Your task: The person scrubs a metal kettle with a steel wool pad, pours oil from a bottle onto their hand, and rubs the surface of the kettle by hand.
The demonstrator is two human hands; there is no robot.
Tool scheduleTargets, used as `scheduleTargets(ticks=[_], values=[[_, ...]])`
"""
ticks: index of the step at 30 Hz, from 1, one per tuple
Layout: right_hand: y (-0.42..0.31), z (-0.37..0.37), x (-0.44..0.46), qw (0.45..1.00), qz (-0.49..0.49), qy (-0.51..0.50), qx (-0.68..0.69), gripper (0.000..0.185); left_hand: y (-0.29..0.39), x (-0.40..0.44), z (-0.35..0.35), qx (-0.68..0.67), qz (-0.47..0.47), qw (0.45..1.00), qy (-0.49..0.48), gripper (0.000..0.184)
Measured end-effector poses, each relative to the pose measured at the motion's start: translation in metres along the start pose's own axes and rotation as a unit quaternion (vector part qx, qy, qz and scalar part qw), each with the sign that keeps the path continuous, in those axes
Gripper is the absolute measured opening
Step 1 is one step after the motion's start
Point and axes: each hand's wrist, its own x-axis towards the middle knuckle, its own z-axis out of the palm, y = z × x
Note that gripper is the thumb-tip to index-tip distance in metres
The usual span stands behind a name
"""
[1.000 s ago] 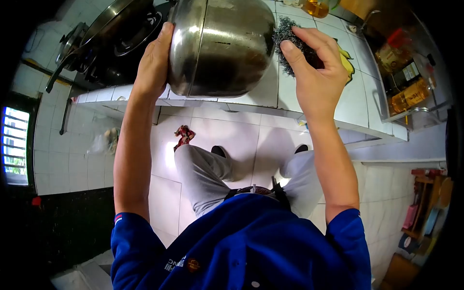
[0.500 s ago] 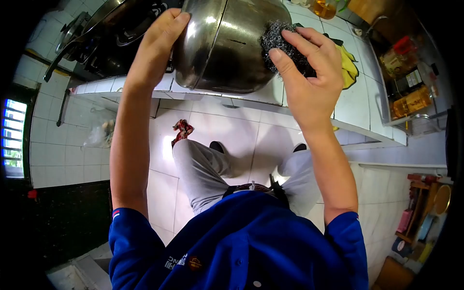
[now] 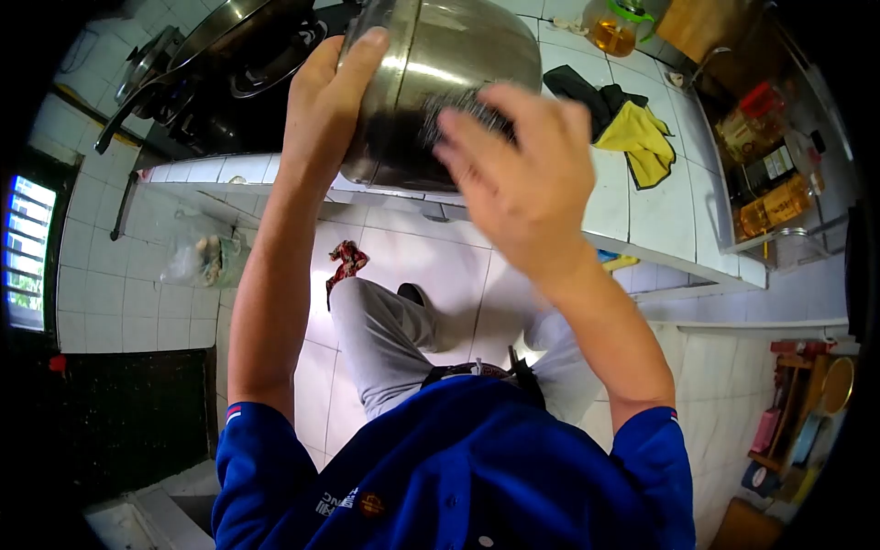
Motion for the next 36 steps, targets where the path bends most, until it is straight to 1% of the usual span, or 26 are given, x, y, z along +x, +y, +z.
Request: scheduleTargets(ticks=[2,3,4,6,7,8,10,11,12,14,15,17,18,20,22,23,24,25,26,28,29,30,32,34,35,36], values=[[0.016,0.001,0.019,0.997,0.025,0.048,-0.054,0.024,0.007,0.000,0.004,0.001,0.004,1.000,-0.010,0.046],[0.018,0.008,0.022,0.995,0.030,0.092,-0.030,0.018,0.008,0.000,0.006,0.001,0.008,1.000,-0.022,0.046],[0.009,0.010,0.019,0.995,0.029,0.091,-0.031,0.018,0.006,0.000,0.006,-0.001,0.008,1.000,-0.022,0.046],[-0.007,0.011,0.009,0.999,-0.027,0.026,-0.020,0.013,0.003,0.005,0.008,-0.008,0.011,0.999,-0.036,0.045],[0.002,0.003,0.014,1.000,0.009,0.007,-0.025,0.011,0.002,0.006,0.010,-0.004,0.026,0.999,-0.033,0.044],[0.011,0.002,0.014,1.000,0.009,0.004,-0.023,0.011,0.001,0.005,0.012,-0.004,0.024,0.999,-0.032,0.044],[0.023,0.000,0.020,0.995,0.075,0.053,-0.035,0.010,0.000,0.004,0.017,-0.028,0.006,1.000,-0.012,0.043],[0.013,-0.005,0.015,0.999,0.040,0.007,-0.031,0.010,-0.008,0.009,0.015,0.003,0.054,0.998,-0.020,0.043],[-0.002,-0.006,0.010,0.998,0.055,-0.034,-0.002,0.010,-0.007,0.011,0.017,0.000,0.058,0.998,-0.022,0.043],[0.014,-0.006,0.013,0.997,0.072,0.010,0.021,0.009,-0.008,0.010,0.021,0.017,0.065,0.998,-0.018,0.043],[0.015,-0.005,0.013,0.997,0.071,0.008,0.020,0.009,-0.010,0.010,0.020,0.033,0.050,0.998,-0.012,0.043],[0.018,-0.004,0.015,0.989,0.144,0.026,-0.011,0.009,-0.009,0.007,0.020,0.030,0.047,0.998,-0.015,0.043],[0.002,-0.005,0.011,0.993,0.117,0.008,0.015,0.007,-0.008,0.007,0.021,0.028,0.042,0.999,-0.019,0.043],[0.004,-0.006,0.011,0.991,0.130,-0.001,0.031,0.006,-0.011,0.008,0.023,0.011,0.035,0.999,-0.021,0.043],[0.026,-0.001,0.015,0.970,0.238,0.044,0.006,0.005,-0.008,0.004,0.020,-0.007,0.029,0.999,-0.011,0.042],[0.024,0.001,0.012,0.983,0.176,0.054,-0.004,0.006,-0.004,0.000,0.019,-0.005,0.024,1.000,-0.011,0.042],[0.008,-0.002,0.012,0.986,0.163,0.018,0.027,0.005,0.000,0.000,0.020,-0.004,0.023,1.000,-0.014,0.042],[0.005,0.000,0.013,0.987,0.154,0.019,0.030,0.005,-0.001,-0.001,0.021,-0.037,0.000,0.999,-0.021,0.041],[0.002,0.000,0.013,0.988,0.147,0.018,0.032,0.005,-0.001,-0.002,0.022,-0.037,-0.001,0.999,-0.025,0.041],[0.027,0.001,0.018,0.971,0.233,0.058,-0.010,0.006,0.000,-0.004,0.019,-0.062,-0.024,0.997,-0.024,0.040],[0.025,0.002,0.016,0.977,0.203,0.057,-0.024,0.005,-0.003,-0.003,0.016,-0.062,-0.023,0.998,-0.022,0.040],[0.014,0.001,0.013,0.987,0.155,0.029,-0.006,0.004,-0.009,0.000,0.014,-0.054,-0.009,0.998,-0.027,0.041],[-0.007,0.001,0.009,0.988,0.148,0.000,0.039,0.003,-0.010,0.002,0.018,-0.049,0.003,0.998,-0.041,0.041],[0.024,0.004,0.011,0.975,0.211,0.063,0.012,0.005,-0.007,0.000,0.019,-0.084,-0.019,0.996,-0.022,0.043],[0.028,0.004,0.010,0.964,0.255,0.069,0.015,0.006,-0.009,-0.001,0.017,-0.083,-0.018,0.996,-0.018,0.043],[0.017,0.005,0.010,0.964,0.255,0.071,0.015,0.006,-0.013,-0.001,0.015,-0.068,-0.008,0.997,-0.019,0.043]])
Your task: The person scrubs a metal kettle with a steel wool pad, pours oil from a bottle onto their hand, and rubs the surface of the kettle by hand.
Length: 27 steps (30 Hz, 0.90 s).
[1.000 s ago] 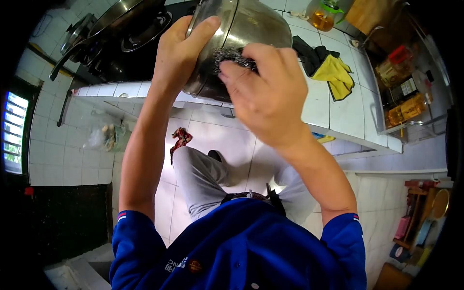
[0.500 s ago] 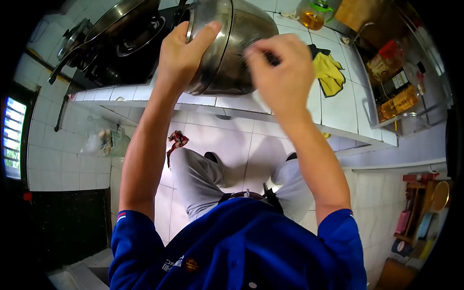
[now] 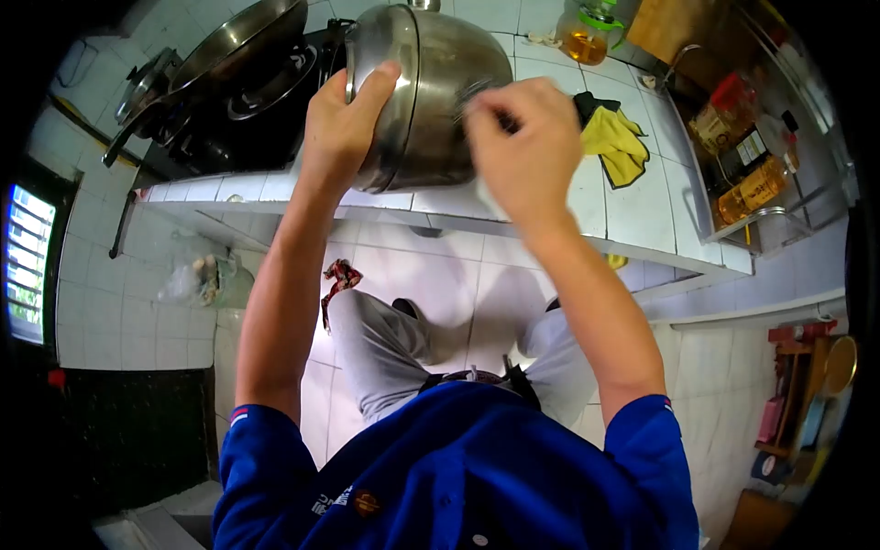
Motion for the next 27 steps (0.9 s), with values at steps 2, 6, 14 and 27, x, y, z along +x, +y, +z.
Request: scheduleTargets(ticks=[2,6,14,27], values=[[-0.025,-0.002,-0.015,0.993,-0.079,-0.075,0.034,0.004,-0.004,0.004,0.000,0.012,0.012,1.000,-0.009,0.044],[-0.001,0.001,0.005,1.000,0.008,0.007,-0.006,0.006,0.003,-0.003,0.000,-0.005,-0.022,0.999,0.029,0.044],[-0.002,0.003,-0.002,1.000,0.009,0.025,-0.010,0.007,-0.001,0.001,-0.001,-0.012,-0.038,0.999,0.034,0.044],[0.033,-0.006,0.018,0.997,0.068,-0.034,-0.026,0.012,0.003,0.003,-0.008,-0.031,-0.051,0.997,0.047,0.038]])
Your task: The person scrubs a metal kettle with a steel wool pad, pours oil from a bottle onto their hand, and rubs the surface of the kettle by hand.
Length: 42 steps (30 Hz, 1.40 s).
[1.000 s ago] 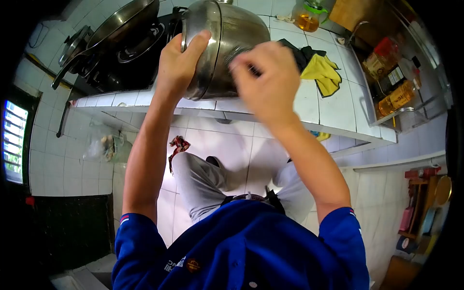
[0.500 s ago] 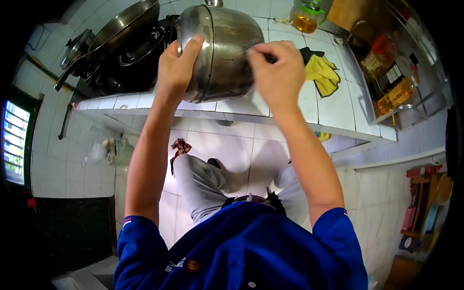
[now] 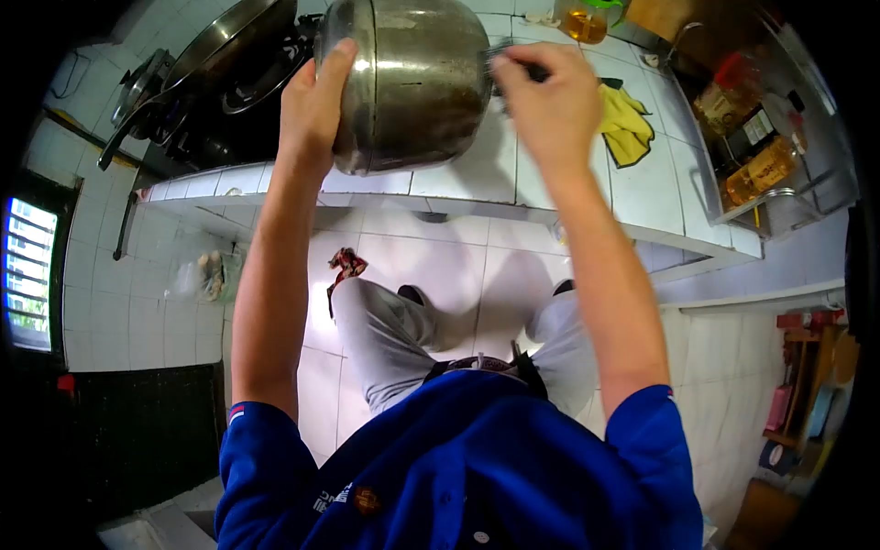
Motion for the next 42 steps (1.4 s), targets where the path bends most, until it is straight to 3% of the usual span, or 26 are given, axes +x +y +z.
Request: scheduleTargets(ticks=[4,6,7,9,11,13,15,19,25,27,28,30,35,39,42], values=[[0.012,-0.031,-0.016,0.999,-0.005,0.003,0.036,0.017,-0.004,0.013,-0.006,-0.010,-0.016,1.000,-0.017,0.041],[0.015,-0.040,-0.026,0.988,0.086,0.009,0.125,0.020,-0.005,0.019,-0.013,0.056,-0.022,0.998,-0.036,0.045],[0.018,-0.043,-0.031,0.988,0.088,0.005,0.128,0.020,-0.007,0.021,-0.015,0.059,-0.024,0.997,-0.033,0.045],[0.025,-0.046,-0.043,0.966,0.185,0.029,0.180,0.021,-0.008,0.025,-0.018,0.037,-0.002,0.997,-0.066,0.043],[0.029,-0.050,-0.054,0.969,0.185,0.026,0.162,0.021,-0.010,0.030,-0.016,0.042,0.004,0.998,-0.054,0.043],[0.030,-0.053,-0.061,0.942,0.262,0.023,0.207,0.021,-0.011,0.036,-0.018,0.043,0.013,0.998,-0.043,0.043],[0.034,-0.052,-0.066,0.943,0.245,0.032,0.223,0.023,-0.012,0.041,-0.021,0.039,0.006,0.994,-0.100,0.041],[0.037,-0.056,-0.075,0.924,0.283,0.007,0.259,0.023,-0.008,0.042,-0.017,0.005,-0.048,0.995,-0.089,0.042],[0.035,-0.054,-0.081,0.921,0.290,-0.006,0.260,0.023,-0.011,0.045,-0.018,0.022,-0.022,0.996,-0.080,0.047],[0.033,-0.053,-0.082,0.917,0.294,-0.018,0.271,0.023,-0.013,0.046,-0.017,0.081,0.060,0.992,-0.070,0.046],[0.033,-0.052,-0.082,0.918,0.291,-0.020,0.270,0.023,-0.011,0.047,-0.019,0.079,0.062,0.993,-0.068,0.046],[0.035,-0.051,-0.083,0.929,0.259,-0.019,0.262,0.022,-0.004,0.046,-0.021,0.086,0.000,0.983,-0.163,0.044],[0.020,-0.052,-0.077,0.949,0.210,-0.018,0.234,0.022,0.005,0.040,-0.007,0.078,0.030,0.985,-0.154,0.050],[0.003,-0.051,-0.074,0.995,0.021,-0.018,0.100,0.025,0.007,0.037,-0.006,0.088,0.023,0.982,-0.164,0.052],[-0.009,-0.041,-0.070,0.993,-0.102,-0.024,0.063,0.028,0.008,0.033,-0.006,0.083,0.021,0.981,-0.173,0.051]])
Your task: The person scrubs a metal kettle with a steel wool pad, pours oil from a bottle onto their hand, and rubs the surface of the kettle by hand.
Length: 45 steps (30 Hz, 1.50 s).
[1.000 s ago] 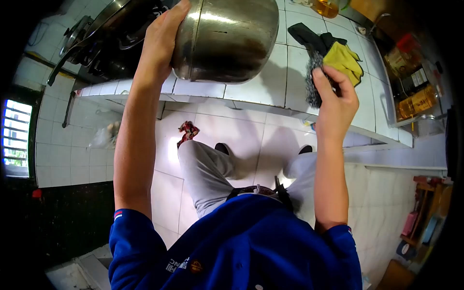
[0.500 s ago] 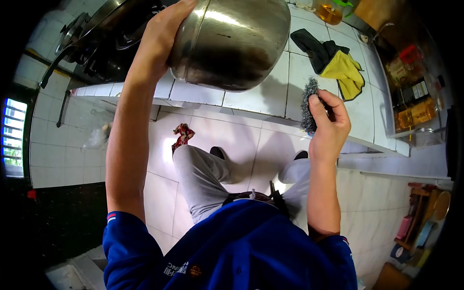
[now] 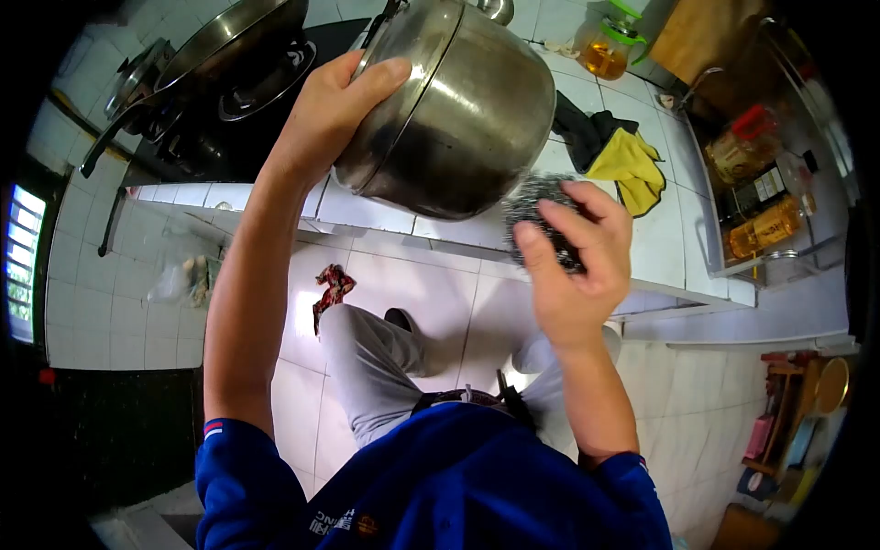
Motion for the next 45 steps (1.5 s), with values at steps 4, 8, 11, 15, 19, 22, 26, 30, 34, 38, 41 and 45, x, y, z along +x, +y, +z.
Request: scheduleTargets(ticks=[4,8,11,15,19,22,26,30,34,38,41,45], values=[[-0.016,0.016,0.017,0.989,-0.139,-0.024,-0.052,0.035,-0.004,-0.002,-0.001,-0.005,0.003,1.000,-0.005,0.051],[-0.023,0.037,0.025,0.976,-0.211,-0.019,-0.058,0.027,-0.005,-0.004,0.001,0.006,0.013,1.000,-0.010,0.051],[-0.024,0.044,0.034,0.969,-0.241,-0.031,-0.051,0.037,-0.003,-0.006,0.000,0.038,0.016,0.999,-0.020,0.050],[-0.009,0.033,0.061,0.978,-0.188,-0.019,-0.094,0.031,-0.002,-0.007,-0.001,0.051,0.005,0.998,-0.029,0.050],[0.030,0.008,0.073,0.998,0.051,0.040,0.015,0.023,-0.003,-0.009,-0.001,0.038,0.013,0.999,-0.011,0.052],[0.049,-0.011,0.060,0.972,0.209,0.037,0.098,0.023,-0.003,-0.007,-0.004,0.049,0.028,0.998,-0.020,0.053],[0.059,-0.023,0.032,0.934,0.304,0.086,0.168,0.025,-0.002,-0.003,-0.006,0.078,0.012,0.995,-0.057,0.064],[0.057,-0.031,0.012,0.920,0.317,0.109,0.203,0.026,0.002,-0.003,0.003,0.066,0.024,0.997,-0.027,0.052],[0.045,-0.033,0.003,0.917,0.323,0.096,0.212,0.026,0.007,-0.003,0.009,0.075,0.024,0.997,-0.026,0.051],[0.032,-0.025,0.002,0.968,0.200,0.045,0.145,0.025,0.006,-0.003,0.013,0.079,0.015,0.997,-0.016,0.051],[0.011,-0.016,0.010,0.994,0.088,0.012,0.057,0.024,0.005,-0.004,0.015,0.051,0.018,0.998,-0.011,0.050],[-0.003,-0.002,0.021,0.999,-0.013,-0.009,0.029,0.026,0.009,-0.004,0.016,0.083,0.016,0.996,-0.027,0.045]])
